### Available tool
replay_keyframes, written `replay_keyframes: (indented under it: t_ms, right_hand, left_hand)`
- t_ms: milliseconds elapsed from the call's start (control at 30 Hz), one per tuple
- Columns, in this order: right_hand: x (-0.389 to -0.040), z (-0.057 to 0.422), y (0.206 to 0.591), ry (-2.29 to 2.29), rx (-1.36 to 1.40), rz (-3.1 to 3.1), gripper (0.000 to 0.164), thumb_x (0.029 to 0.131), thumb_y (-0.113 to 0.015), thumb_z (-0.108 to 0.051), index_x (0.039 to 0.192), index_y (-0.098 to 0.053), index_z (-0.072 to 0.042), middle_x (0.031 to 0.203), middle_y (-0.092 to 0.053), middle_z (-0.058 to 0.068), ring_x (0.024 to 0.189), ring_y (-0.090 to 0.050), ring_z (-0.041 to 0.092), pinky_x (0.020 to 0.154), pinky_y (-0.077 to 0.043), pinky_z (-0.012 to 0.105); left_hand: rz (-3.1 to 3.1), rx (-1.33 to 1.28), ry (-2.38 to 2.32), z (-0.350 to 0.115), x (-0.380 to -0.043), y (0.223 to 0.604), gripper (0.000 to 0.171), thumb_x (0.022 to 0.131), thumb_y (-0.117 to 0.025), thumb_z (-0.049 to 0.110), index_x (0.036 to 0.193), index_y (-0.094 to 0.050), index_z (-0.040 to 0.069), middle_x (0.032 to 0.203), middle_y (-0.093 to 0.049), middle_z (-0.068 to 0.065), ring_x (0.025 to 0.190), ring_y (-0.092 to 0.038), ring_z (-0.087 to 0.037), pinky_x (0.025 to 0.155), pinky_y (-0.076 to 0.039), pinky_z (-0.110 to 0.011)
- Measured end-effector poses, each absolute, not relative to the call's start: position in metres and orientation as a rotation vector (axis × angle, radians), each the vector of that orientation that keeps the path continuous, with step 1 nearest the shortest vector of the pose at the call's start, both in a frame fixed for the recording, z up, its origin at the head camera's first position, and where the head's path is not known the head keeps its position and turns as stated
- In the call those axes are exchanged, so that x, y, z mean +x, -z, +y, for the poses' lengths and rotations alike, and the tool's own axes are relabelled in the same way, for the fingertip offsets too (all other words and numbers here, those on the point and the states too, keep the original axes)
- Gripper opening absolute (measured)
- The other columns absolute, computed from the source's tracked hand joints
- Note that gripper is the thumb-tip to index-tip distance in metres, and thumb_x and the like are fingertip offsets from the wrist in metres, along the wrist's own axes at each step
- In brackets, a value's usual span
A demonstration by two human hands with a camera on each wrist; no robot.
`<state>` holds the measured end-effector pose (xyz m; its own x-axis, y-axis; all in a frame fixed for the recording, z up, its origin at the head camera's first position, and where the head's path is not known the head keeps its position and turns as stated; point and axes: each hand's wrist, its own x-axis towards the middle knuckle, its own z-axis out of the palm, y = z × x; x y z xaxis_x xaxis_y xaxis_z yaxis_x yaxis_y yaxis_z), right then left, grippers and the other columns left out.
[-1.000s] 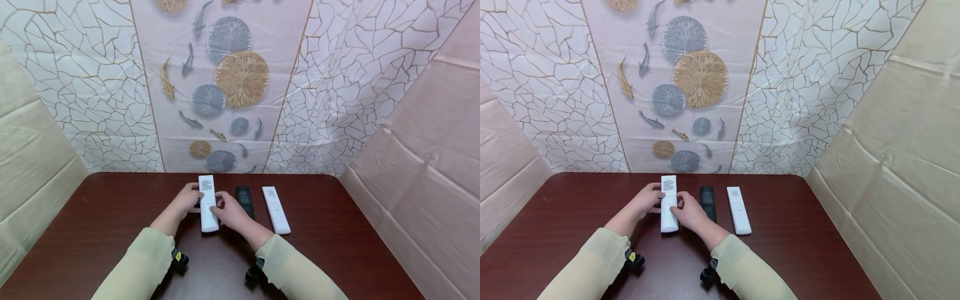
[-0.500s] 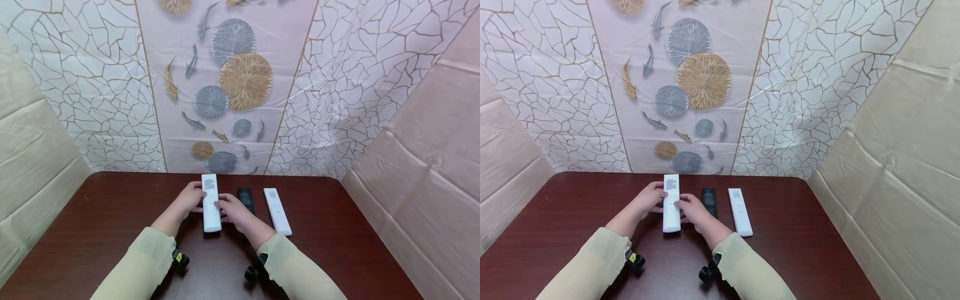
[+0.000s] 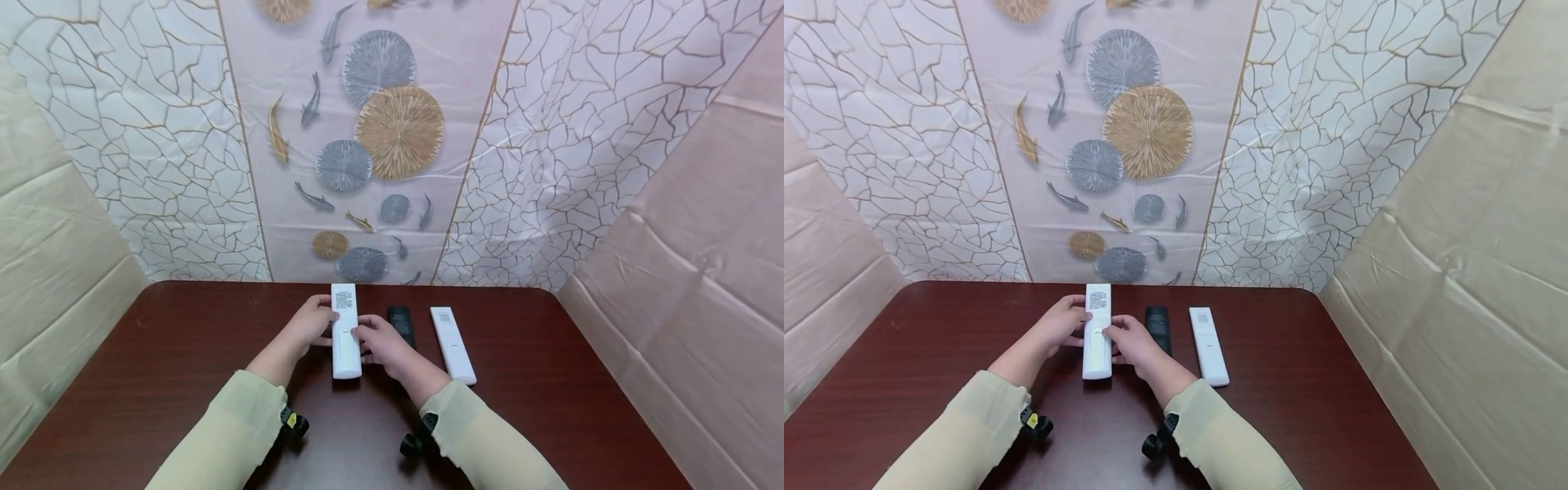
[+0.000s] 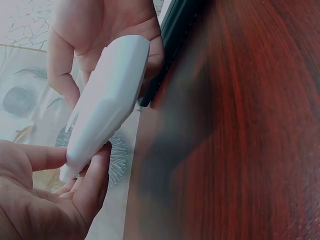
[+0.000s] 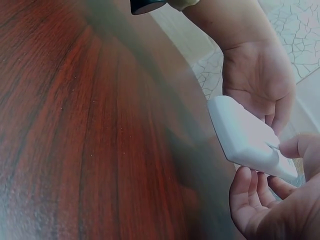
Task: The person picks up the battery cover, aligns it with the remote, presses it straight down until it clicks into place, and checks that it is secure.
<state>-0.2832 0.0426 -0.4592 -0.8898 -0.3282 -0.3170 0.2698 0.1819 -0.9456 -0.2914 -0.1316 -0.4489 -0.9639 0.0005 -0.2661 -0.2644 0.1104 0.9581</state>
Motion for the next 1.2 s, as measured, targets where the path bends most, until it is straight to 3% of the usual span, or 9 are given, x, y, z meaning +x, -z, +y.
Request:
replay_keyframes:
  t_ms: [933,1200]
  right_hand:
    - [-0.282,0.051,0.453,1.746,-0.082,2.053,0.042,0.098,-0.060,-0.022,0.135,-0.050,-0.004,0.108,-0.062,0.013,0.082,-0.063,0.025,0.071,-0.058,0.040]
    - [-0.277,0.051,0.452,1.729,-0.099,2.083,0.040,0.100,-0.059,-0.023,0.135,-0.050,-0.005,0.106,-0.061,0.013,0.082,-0.063,0.024,0.070,-0.058,0.040]
  left_hand:
    - [2.167,-0.283,-1.959,-0.123,-0.286,0.440,0.053,0.101,-0.053,0.012,0.150,-0.034,0.007,0.130,-0.053,-0.023,0.111,-0.060,-0.036,0.071,-0.060,-0.042]
    - [2.163,-0.279,-1.981,-0.123,-0.285,0.443,0.052,0.100,-0.052,0.009,0.148,-0.035,0.004,0.127,-0.054,-0.024,0.109,-0.061,-0.037,0.068,-0.060,-0.041]
